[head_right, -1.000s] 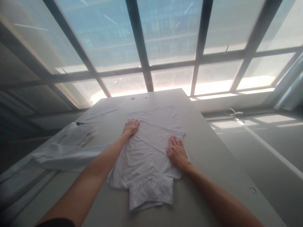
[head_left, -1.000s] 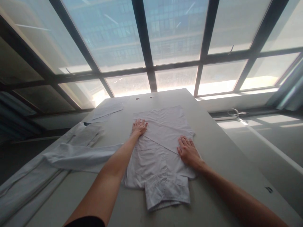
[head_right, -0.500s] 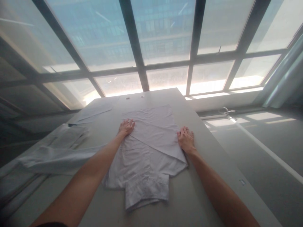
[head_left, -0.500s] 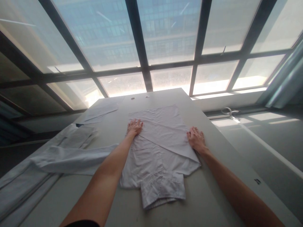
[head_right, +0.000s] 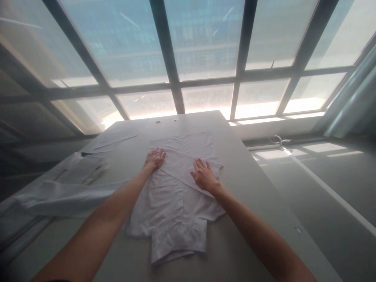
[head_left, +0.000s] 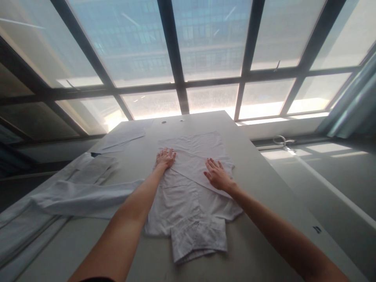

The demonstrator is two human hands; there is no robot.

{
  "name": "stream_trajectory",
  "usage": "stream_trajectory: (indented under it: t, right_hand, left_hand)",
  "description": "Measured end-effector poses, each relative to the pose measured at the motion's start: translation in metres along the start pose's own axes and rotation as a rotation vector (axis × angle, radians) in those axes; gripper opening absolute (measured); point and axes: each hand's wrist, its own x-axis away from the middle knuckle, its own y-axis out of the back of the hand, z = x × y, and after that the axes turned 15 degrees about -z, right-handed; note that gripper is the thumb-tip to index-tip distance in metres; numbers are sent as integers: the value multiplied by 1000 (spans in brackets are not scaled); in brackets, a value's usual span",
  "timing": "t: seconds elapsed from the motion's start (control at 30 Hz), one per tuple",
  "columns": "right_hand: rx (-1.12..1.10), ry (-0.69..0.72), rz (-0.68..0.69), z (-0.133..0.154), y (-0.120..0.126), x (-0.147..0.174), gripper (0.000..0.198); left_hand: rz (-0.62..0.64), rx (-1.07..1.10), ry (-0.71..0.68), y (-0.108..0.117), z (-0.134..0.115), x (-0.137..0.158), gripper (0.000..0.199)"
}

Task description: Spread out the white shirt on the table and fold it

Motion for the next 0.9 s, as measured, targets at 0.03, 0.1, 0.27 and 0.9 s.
stream_trajectory:
  t: [0.03,0.1,0.27,0.9]
  right_hand:
    - [-5,25,18,6,-6,-10,64]
    - [-1,35,50,10,-18,-30,65]
    - [72,-87,97,-27,-33,-62,70]
    - [160,-153,16,-71,-41,-114,69]
  left_hand:
    - [-3,1,2,0,0,0,70]
    - [-10,0,3,-1,0,0,69]
    - [-15,-6,9,-4,2,0,67]
    - [-10,14,4,1,-1,5,67]
